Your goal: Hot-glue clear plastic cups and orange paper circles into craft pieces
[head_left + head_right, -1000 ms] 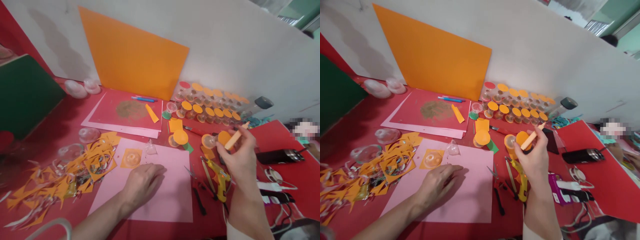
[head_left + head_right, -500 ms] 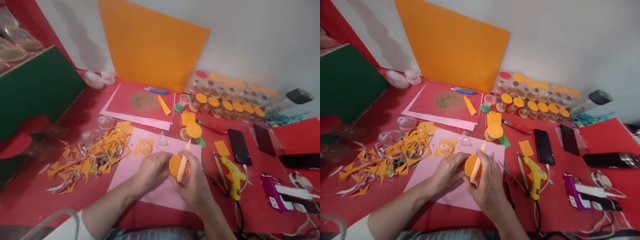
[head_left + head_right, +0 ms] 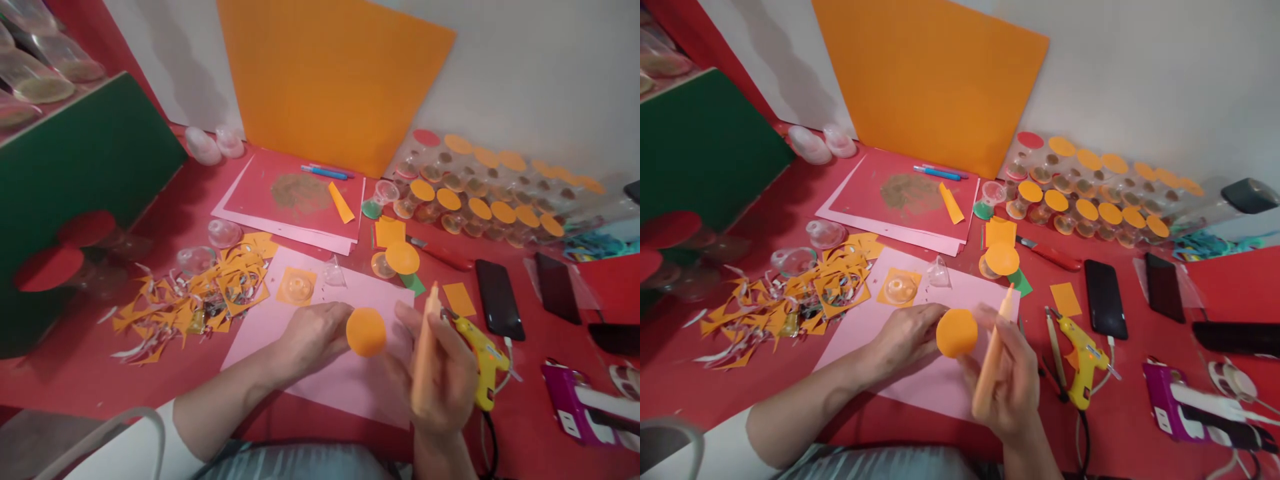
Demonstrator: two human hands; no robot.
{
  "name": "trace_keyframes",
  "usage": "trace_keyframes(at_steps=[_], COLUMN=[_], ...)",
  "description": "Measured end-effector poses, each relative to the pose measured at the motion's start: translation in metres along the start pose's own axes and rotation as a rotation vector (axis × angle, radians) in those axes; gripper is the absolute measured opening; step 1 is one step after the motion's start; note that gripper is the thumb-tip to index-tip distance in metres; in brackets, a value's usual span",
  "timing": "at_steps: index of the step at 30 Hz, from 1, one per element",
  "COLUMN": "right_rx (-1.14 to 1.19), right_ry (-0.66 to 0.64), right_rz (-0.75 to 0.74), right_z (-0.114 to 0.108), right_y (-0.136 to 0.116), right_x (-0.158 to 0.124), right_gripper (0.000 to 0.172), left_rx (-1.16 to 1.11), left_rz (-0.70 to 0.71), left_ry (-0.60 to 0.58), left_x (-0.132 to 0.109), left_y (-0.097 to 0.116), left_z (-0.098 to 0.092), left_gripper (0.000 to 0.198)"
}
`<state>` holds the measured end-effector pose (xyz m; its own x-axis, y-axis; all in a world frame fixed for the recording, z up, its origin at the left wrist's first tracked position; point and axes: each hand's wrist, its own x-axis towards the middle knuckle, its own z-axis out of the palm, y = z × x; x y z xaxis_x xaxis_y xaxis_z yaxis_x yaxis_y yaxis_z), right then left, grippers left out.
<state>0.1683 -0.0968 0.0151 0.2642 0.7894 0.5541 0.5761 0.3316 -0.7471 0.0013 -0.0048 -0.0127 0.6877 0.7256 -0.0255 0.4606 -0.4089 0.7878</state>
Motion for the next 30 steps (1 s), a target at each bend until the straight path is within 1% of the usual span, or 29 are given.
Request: trace_keyframes(at_steps=[2, 3, 5, 8, 11, 13, 15, 19, 22, 26, 30], right_rx=[0.066, 0.093, 0.106, 0.024, -0.053, -0.069, -0.075, -0.112, -0.137, -0.147, -0.133], right_ry=[0.118, 0.154, 0.173, 0.098, -0.016, -0.061, -0.071, -0.038, -0.038, -0.061, -0.056], right_rz=[0.023, 0.040, 0.039, -0.020, -0.054, -0.071, -0.084, -0.155, -0.197, -0.202, -0.200], right_z=[0.000, 0.000, 0.000, 0.002, 0.007, 0.009, 0.011, 0.014, 0.016, 0.018, 0.016], right_y=[-0.001, -0.001, 0.001, 0.004, 0.002, 0.000, -0.001, -0.001, -0.001, -0.001, -0.001], right_x=[-0.004, -0.006, -0.009, -0.008, -0.004, -0.002, -0.001, 0.002, 0.005, 0.006, 0.006], right_gripper=[0.033, 0.026, 0.018, 0.015, 0.016, 0.018, 0.018, 0.015, 0.013, 0.013, 0.012], left_rx=[0.006, 0.007, 0.007, 0.003, 0.007, 0.003, -0.010, -0.019, -0.003, 0.007, 0.009], left_rz=[0.003, 0.006, 0.016, 0.019, 0.013, 0.015, 0.017, 0.018, 0.017, 0.009, 0.002], left_ry=[0.007, 0.010, 0.007, 0.002, 0.005, 0.009, 0.014, 0.008, -0.004, -0.036, -0.040], left_x=[-0.001, -0.001, -0.001, 0.000, 0.000, 0.000, 0.000, 0.000, 0.001, 0.001, 0.001], left_y=[-0.001, -0.001, 0.000, -0.001, -0.001, -0.001, -0.001, 0.000, 0.000, -0.001, -0.001], left_z=[0.000, 0.000, 0.000, 0.000, 0.001, 0.002, 0.002, 0.000, 0.000, 0.001, 0.001], left_gripper=[0.008, 0.007, 0.006, 0.007, 0.008, 0.008, 0.007, 0.009, 0.010, 0.011, 0.010])
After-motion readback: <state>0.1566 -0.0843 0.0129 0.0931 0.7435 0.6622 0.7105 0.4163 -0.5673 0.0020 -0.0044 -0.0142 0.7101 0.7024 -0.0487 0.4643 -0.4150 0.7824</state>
